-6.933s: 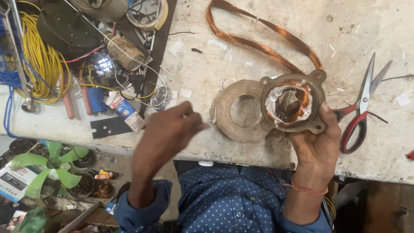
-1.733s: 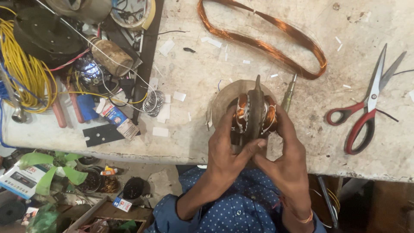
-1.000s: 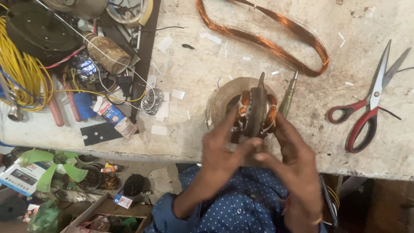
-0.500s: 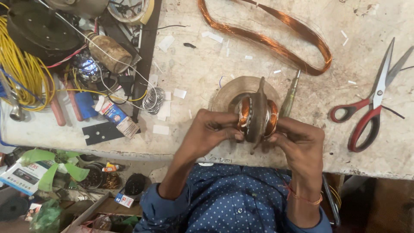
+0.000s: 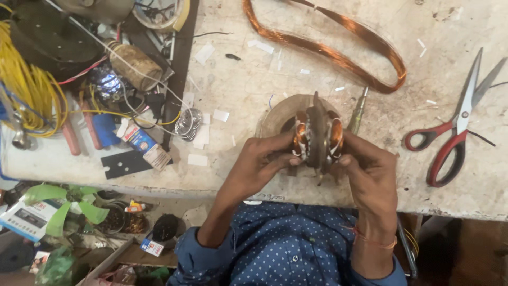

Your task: The person winds copper wire around a motor stator, secures the winding with white string, and trims the excess string with scissors. The person then places a pre-wound copper coil into the stator slots and secures it with a small white insulating strip.

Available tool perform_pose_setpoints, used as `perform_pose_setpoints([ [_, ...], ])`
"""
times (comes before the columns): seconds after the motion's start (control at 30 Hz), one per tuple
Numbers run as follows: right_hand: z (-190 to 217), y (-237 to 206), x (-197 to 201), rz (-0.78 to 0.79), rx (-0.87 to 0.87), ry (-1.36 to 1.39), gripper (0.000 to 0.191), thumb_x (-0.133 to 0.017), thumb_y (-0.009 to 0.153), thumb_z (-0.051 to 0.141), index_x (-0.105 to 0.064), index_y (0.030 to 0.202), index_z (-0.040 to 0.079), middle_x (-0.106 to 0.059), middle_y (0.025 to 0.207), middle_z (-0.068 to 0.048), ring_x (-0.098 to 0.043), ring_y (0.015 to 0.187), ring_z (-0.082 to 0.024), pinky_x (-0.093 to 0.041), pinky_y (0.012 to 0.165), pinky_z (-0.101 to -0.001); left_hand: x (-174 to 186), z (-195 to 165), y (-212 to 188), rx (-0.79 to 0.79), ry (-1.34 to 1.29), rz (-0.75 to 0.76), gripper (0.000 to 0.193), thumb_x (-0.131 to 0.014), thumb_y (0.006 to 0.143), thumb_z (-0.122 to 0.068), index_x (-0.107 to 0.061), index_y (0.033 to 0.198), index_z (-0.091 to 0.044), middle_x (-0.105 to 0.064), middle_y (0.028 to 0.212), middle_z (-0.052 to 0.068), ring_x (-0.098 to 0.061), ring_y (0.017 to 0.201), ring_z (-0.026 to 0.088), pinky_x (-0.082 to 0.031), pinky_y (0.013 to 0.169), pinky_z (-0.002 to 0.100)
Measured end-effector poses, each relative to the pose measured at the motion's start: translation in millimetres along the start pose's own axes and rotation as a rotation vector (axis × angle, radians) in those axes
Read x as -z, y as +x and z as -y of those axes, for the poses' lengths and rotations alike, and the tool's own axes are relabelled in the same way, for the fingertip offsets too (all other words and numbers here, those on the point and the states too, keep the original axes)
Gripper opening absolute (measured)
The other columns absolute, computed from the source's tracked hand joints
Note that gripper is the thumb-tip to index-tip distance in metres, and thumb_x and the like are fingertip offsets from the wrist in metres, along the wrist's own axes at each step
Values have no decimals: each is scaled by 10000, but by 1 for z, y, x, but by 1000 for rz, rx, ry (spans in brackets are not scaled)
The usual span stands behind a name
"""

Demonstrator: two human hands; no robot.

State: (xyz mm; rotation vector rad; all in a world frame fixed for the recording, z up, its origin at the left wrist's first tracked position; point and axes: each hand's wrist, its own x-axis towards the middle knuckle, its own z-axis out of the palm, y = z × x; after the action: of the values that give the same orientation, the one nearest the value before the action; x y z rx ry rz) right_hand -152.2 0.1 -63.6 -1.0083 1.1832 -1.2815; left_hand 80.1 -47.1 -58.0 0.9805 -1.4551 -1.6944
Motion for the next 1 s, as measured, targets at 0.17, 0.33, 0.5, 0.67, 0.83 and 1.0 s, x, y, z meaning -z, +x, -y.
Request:
perform_pose_setpoints([
  [0.17,-3,4,5,24,-106,29,464,-745,860,-15,-634,1304,-92,-745,1149,-195,-736,945,-164,-621,757,-269,-1,4,-2,-112,130,-68,513,-741,892,-13,-600,1385,-16,-787,1018,121,-764,855,140,-630,762,271],
  [0.33,-7,12,14,11,-168,15,325,-711,817,-166,-705,1141,-149,-770,980,-212,-718,738,-173,-567,590,-257,-9,5,0,-144,98,-115,193,-682,902,85,-710,1090,51,-772,928,114,-784,884,143,-645,754,250],
  [0.5,0,7,4,-44,-113,-74,305,-698,821,-186,-694,1123,-143,-763,974,-192,-752,821,-173,-602,714,-250,-15,6,-1,-158,108,-188,138,-734,888,48,-723,1025,59,-762,873,108,-749,793,135,-589,661,262],
  [0.67,8,-14,-31,-200,-59,-205,348,-669,913,-122,-668,1261,-106,-749,1088,-203,-725,902,-174,-605,728,-264,-23,5,-11,-120,302,-277,135,-760,920,-22,-688,1007,50,-732,852,107,-760,758,160,-576,628,324],
  [0.83,26,-21,-41,-119,9,-412,447,-619,958,-79,-571,1403,-78,-720,1252,-215,-728,1096,-252,-616,881,-331,-33,-3,-17,-355,442,-260,481,-716,958,-48,-539,1396,43,-681,1165,243,-721,1033,357,-607,845,419],
  [1.0,41,-23,-38,68,89,-470,605,-575,1009,-33,-372,1576,-89,-543,1534,-279,-530,1438,-356,-442,1170,-400,-40,-11,-21,-403,491,-178,761,-750,876,-89,-331,1462,155,-547,1281,355,-606,1155,484,-541,951,473],
])
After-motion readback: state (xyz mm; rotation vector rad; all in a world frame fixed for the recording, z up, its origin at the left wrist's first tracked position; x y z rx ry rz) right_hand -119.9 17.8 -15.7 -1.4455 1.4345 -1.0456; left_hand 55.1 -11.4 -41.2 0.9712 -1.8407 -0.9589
